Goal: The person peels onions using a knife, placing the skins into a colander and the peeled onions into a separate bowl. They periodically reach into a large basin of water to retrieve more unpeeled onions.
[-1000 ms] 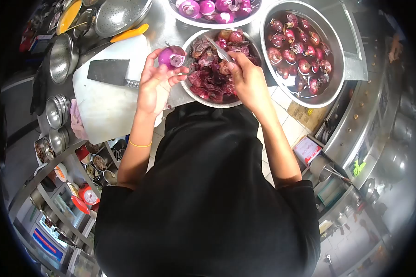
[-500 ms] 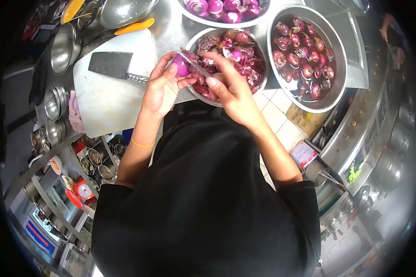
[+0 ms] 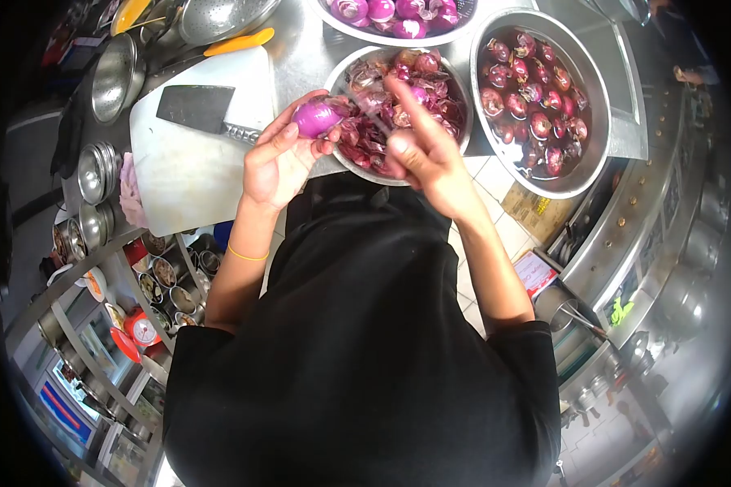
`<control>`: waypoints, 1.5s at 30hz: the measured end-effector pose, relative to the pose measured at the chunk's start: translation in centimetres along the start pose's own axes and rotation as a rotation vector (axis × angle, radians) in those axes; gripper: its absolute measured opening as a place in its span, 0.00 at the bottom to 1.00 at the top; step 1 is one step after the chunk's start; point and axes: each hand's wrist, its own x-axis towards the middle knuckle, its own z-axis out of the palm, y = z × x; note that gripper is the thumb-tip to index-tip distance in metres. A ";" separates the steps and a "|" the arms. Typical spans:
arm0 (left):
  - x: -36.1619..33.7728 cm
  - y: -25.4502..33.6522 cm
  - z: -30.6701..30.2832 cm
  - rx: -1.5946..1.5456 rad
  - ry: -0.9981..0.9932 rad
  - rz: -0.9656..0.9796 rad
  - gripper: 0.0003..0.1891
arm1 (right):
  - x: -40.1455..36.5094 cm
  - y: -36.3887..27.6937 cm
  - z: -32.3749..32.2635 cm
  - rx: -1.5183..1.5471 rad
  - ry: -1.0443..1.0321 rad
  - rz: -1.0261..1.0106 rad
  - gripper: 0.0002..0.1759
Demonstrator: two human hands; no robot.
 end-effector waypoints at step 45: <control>-0.8 0.2 -3.2 0.095 0.051 -0.024 0.31 | 0.4 3.3 -4.3 -1.156 0.164 0.285 0.41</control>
